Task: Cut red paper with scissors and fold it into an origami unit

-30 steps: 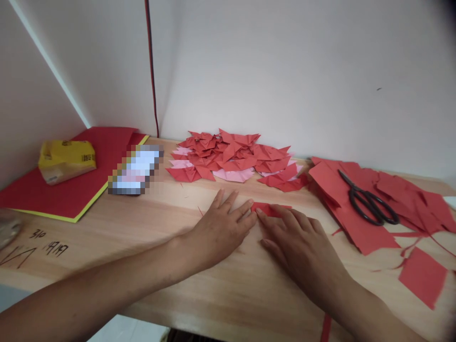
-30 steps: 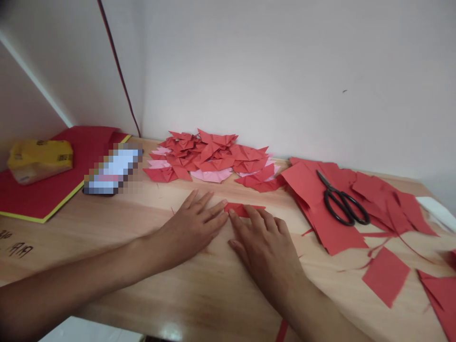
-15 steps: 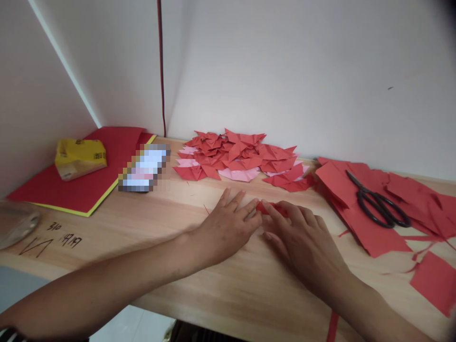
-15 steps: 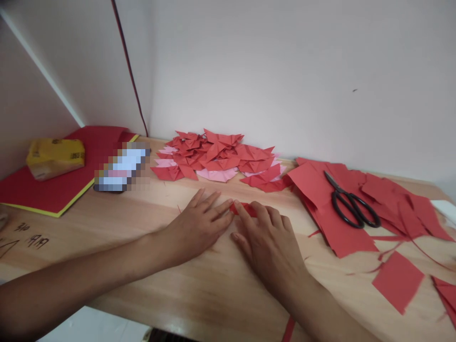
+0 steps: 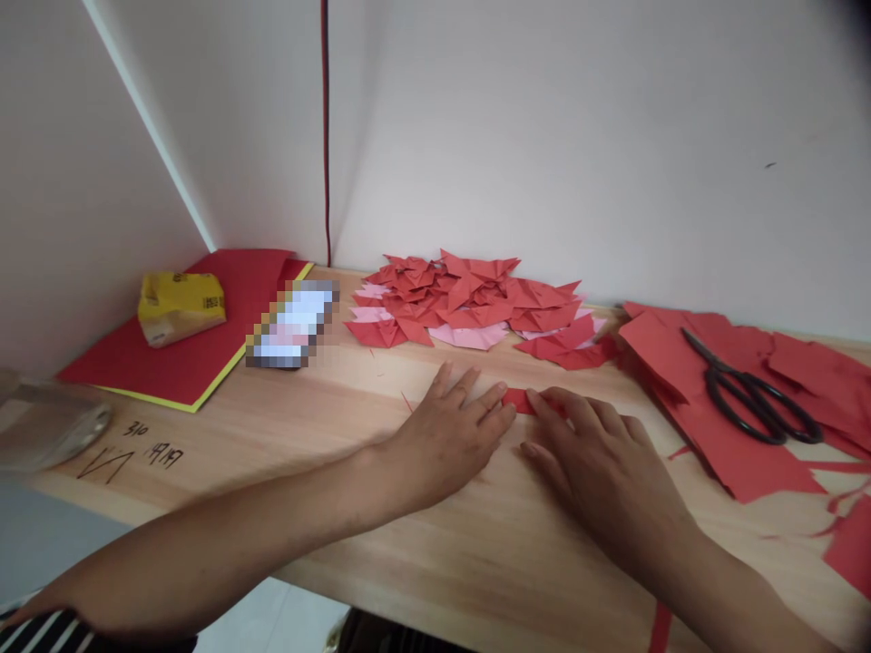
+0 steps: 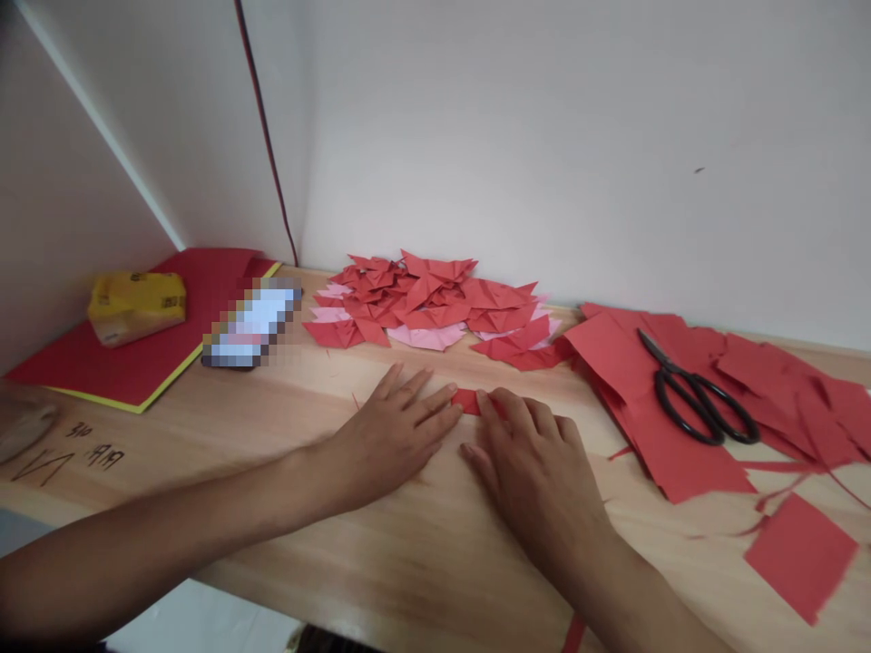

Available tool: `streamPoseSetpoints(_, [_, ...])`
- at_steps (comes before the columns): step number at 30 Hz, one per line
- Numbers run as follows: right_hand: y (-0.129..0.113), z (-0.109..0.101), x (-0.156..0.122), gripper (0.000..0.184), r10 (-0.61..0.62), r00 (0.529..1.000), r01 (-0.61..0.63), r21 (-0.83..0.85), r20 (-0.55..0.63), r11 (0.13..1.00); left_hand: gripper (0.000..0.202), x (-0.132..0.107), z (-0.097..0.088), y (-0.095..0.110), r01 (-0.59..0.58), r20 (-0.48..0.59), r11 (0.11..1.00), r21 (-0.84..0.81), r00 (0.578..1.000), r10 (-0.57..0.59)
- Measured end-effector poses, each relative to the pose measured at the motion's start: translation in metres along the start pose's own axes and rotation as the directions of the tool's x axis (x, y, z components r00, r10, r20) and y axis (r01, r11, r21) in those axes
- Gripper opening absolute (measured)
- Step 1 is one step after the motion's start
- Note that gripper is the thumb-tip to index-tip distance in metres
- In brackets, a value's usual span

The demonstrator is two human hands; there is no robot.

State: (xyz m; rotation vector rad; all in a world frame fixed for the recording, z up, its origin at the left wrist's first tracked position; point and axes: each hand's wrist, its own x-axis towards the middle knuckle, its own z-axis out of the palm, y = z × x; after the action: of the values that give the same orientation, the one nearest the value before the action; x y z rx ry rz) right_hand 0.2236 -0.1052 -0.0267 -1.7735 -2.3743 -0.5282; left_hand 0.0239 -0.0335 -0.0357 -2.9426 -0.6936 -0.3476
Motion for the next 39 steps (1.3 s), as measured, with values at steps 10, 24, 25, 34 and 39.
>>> streamPoseSetpoints(10, [-0.0022, -0.0019, 0.0021, 0.043, -0.003, 0.999, 0.001, 0.053, 0.035, 0.999, 0.043, 0.0009, 0.0004, 0.0005, 0.012, 0.018, 1.0, -0.023, 1.0, -0.012])
streamPoseSetpoints(24, [0.0025, 0.0, -0.0012, 0.039, 0.014, 1.0, -0.014, 0.011, 0.014, 1.0, 0.037, 0.002, -0.0001, 0.0002, 0.02, -0.013, 0.999, -0.027, 1.0, -0.02])
streamPoseSetpoints(25, [0.0023, 0.0001, -0.0015, 0.041, 0.017, 1.0, -0.018, 0.015, 0.013, 1.0, 0.037, 0.0019, -0.0001, 0.0002, 0.019, -0.018, 0.999, -0.026, 1.0, -0.019])
streamPoseSetpoints(34, [0.0005, -0.0032, 0.0011, 0.039, 0.01, 0.999, -0.012, 0.057, 0.05, 0.998, 0.041, 0.0024, 0.0004, -0.0004, 0.016, 0.0, 0.999, -0.031, 1.0, -0.016])
streamPoseSetpoints(39, [0.0031, -0.002, -0.0001, 0.038, 0.029, 0.998, -0.032, 0.051, 0.054, 0.998, 0.039, 0.0017, 0.0015, -0.0008, 0.016, 0.002, 1.0, -0.022, 1.0, -0.016])
